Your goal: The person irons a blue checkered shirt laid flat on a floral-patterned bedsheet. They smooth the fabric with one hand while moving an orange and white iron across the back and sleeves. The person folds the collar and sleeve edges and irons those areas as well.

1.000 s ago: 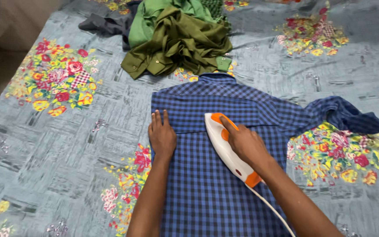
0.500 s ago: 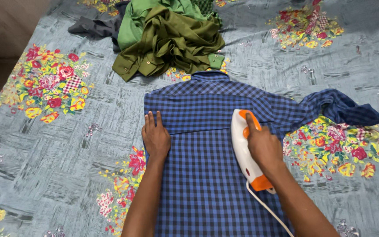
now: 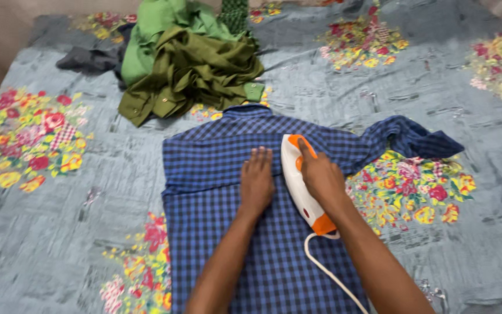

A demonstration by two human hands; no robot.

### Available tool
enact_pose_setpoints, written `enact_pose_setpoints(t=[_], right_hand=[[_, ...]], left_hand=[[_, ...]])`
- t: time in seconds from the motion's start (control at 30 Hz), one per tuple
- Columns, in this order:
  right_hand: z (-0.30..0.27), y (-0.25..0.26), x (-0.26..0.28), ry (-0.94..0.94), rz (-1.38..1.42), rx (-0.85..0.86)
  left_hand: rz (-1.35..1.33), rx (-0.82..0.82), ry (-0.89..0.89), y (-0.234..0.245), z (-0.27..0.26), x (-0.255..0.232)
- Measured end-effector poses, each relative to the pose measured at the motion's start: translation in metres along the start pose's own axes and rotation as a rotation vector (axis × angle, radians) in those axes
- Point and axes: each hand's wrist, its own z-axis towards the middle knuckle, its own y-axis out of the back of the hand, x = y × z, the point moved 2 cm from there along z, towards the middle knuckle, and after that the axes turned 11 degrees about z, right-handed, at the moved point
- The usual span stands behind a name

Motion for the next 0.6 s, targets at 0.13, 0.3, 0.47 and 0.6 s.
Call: enact_pose_setpoints(t=[0.13, 0.3, 0.47, 0.6], right_hand=[[0.000, -0.005, -0.015, -0.069, -0.082, 0.037], [0.019, -0.005, -0.024, -0.031, -0.094, -0.093], [0.021, 0.002, -0.028, -0.038, -0.102, -0.103], [-0.003, 0.010, -0.051, -0.108, -0.117, -0.031]], left_hand=[[-0.007, 0.045, -0.103, -0.031, 0.008, -0.041], [-0.081, 0.110, -0.056, -0.039, 0.004, -0.045], [-0.078, 0.126, -0.053, -0.026, 0.003, -0.049], [-0.100, 0.152, -0.046, -0.024, 0.006, -0.048]])
